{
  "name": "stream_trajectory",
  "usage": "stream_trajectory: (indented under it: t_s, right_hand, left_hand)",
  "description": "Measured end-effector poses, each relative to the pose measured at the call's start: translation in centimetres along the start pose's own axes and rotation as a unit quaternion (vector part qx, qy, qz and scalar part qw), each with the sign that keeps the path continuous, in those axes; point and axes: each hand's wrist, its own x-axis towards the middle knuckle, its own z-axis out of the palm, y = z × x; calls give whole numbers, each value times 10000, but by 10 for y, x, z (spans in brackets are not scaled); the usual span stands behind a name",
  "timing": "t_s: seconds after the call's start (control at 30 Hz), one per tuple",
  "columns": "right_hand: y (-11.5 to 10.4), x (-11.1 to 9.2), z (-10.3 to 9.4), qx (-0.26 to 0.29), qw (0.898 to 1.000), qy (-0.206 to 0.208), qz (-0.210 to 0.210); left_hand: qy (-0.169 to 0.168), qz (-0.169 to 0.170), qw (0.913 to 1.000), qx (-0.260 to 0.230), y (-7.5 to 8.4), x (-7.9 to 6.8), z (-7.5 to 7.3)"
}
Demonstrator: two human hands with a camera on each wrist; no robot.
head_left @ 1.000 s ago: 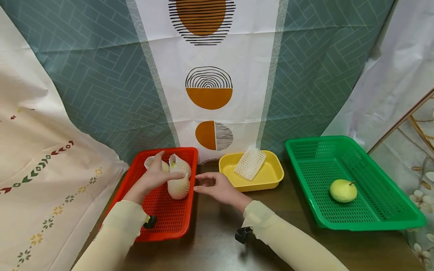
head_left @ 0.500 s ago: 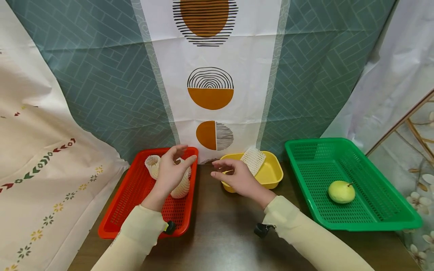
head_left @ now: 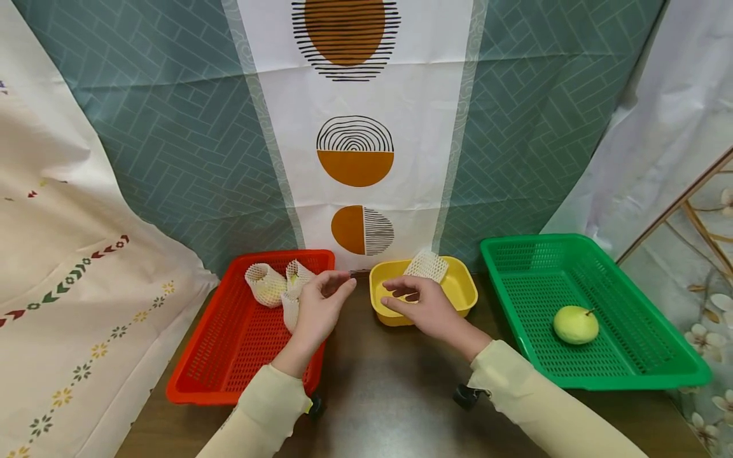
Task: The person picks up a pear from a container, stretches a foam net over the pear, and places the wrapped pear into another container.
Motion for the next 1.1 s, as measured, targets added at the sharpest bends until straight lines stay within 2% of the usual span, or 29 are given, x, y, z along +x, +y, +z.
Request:
stream_trajectory:
  t_s: [0.2,0.33,0.43,0.53,0.67,0.8,0.97,1.1]
  right_hand:
    - [5,-4,-12,-104,9998,131,144]
    - [3,-5,-30,-265,9993,242,62]
    - [1,-5,-52,-404,9979,494,-130]
    - [0,-6,-81,-518,9943,901,-244]
    - [3,-9,-119,-726,9867,1444,-175]
    - [10,-13,-151,-872,9783,1872,-149]
    - [27,-19,-188,-730,9720,2230,153]
    - [44,-24,-211,-614,9698,2303,517]
  left_hand:
    - [-110,-148,9998,-46,-10,-5,16]
    - [-130,-235,9996,-3,-8,-4,30]
    - [-169,-230,9995,-92,-3,-3,44]
    - [-239,-52,9994,-234,1,-1,62]
    - [-305,260,9981,-476,7,-1,88]
    - [-335,400,9959,-733,12,-1,115]
    - [-571,482,9911,-1099,20,-5,147]
    - [-880,366,9871,-1290,39,-15,163]
